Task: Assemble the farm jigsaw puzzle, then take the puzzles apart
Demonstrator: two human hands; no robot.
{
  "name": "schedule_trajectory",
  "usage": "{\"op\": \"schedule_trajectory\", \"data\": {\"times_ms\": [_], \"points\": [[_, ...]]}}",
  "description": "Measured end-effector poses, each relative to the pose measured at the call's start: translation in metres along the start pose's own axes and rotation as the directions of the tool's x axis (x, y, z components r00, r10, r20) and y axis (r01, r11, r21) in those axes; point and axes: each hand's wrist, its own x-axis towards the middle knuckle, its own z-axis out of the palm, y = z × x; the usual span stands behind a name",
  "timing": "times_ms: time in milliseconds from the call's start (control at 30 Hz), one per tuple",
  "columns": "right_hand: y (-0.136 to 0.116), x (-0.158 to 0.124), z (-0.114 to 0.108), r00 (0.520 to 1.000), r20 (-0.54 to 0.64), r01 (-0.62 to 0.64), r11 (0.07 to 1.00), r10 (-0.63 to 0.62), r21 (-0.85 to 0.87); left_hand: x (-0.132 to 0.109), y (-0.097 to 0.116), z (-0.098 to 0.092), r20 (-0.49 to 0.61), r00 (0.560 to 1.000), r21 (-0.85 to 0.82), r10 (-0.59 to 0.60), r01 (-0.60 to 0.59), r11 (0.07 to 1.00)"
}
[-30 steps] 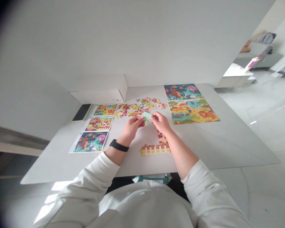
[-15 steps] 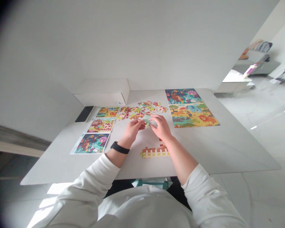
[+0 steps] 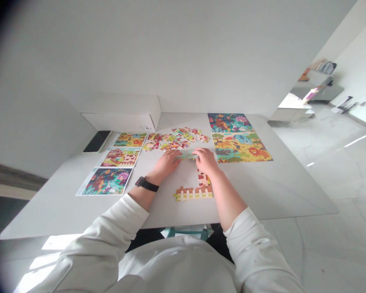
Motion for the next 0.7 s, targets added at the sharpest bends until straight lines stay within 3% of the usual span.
{"op": "schedule_trajectory", "data": {"times_ms": [233,700], "points": [[-0.005,0.005,0.010,0.998,0.057,0.044,0.998,-0.042,-0.035,0.001,-0.002,-0.001,0.037,0.999,0.030,0.007,-0.008,1.000],[-0.007,0.011,0.013,0.997,0.076,-0.016,0.997,0.022,-0.081,0.000,0.004,-0.005,0.077,0.997,0.100,0.017,-0.025,0.995]]}}
